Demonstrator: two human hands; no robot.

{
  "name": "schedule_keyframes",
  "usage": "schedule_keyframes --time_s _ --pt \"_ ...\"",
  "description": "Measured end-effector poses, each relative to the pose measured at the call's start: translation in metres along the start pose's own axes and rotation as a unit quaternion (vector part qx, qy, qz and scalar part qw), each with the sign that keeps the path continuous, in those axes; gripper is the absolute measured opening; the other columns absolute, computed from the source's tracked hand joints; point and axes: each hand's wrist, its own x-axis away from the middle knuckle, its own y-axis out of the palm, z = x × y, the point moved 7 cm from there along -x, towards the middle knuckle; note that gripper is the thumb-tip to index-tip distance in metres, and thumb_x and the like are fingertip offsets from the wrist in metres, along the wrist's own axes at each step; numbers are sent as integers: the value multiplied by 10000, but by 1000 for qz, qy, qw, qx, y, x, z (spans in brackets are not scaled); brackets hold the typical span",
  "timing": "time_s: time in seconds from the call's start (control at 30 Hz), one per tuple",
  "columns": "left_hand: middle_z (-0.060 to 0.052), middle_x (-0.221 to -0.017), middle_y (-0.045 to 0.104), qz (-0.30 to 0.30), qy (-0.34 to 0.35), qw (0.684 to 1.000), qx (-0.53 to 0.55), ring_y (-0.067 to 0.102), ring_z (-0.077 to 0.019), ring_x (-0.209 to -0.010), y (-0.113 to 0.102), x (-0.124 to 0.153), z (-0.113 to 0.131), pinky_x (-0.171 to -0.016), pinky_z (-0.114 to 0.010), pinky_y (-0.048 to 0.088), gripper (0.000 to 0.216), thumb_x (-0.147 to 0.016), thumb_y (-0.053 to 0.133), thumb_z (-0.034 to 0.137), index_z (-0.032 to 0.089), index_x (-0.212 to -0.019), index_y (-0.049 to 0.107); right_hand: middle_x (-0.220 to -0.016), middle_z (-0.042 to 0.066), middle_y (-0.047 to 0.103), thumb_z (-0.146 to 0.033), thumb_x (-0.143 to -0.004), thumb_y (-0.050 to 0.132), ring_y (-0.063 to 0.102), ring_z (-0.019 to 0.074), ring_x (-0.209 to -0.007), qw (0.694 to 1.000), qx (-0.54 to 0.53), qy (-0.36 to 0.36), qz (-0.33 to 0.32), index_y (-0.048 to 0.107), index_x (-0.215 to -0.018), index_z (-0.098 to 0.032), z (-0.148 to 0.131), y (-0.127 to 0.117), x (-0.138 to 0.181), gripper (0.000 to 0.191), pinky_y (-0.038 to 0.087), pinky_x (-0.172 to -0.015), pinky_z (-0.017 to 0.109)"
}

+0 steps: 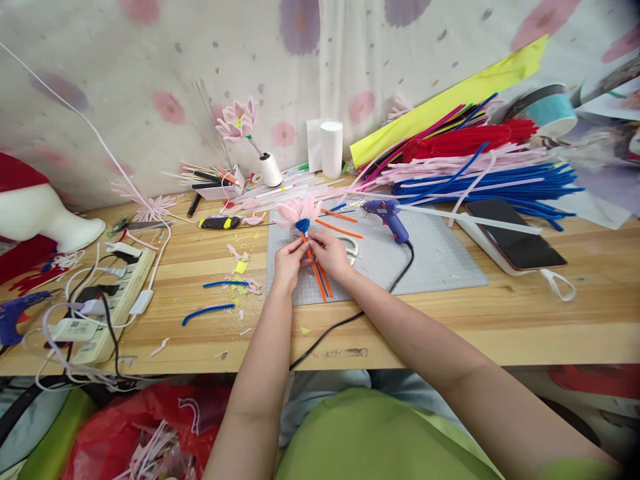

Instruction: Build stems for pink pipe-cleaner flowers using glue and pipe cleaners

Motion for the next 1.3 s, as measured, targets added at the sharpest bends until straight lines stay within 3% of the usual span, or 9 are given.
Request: schedule_keyframes --time_s 0.53,0.83,1.13,1.3 --pt "-57 -883 662 -12 -5 1000 6 581 -89 -663 0 -1 0 -487 -173 476 213 -608 683 166 149 -820 692 -966 58 655 -173 -792 473 583 164 -916 999 32 -14 -12 664 -954 -184 2 2 1 251 433 -838 297" --pt "-24 -661 613 -5 13 1000 15 540 -64 -568 -1 -5 4 -461 -163 466 237 -610 695 316 116 -733 664 -974 41 658 -177 -792 478 585 161 -925 999 13 15 -26 667 -947 -206 1 3 0 246 430 -846 304" --pt "20 -554 565 -2 -38 998 58 514 -36 -482 -1 -8 0 -444 -138 436 181 -573 729 229 111 -649 615 -968 36 660 -161 -774 486 580 150 -923 998 -42 5 -41 668 -946 -194 2 4 0 252 424 -849 292" --pt "18 -633 596 -40 -94 985 142 524 -6 -503 4 -7 -3 -424 -76 391 95 -652 671 137 126 -739 636 -804 13 662 -221 -757 500 564 102 -638 978 -164 96 -92 661 -955 -177 10 11 1 259 457 -635 241"
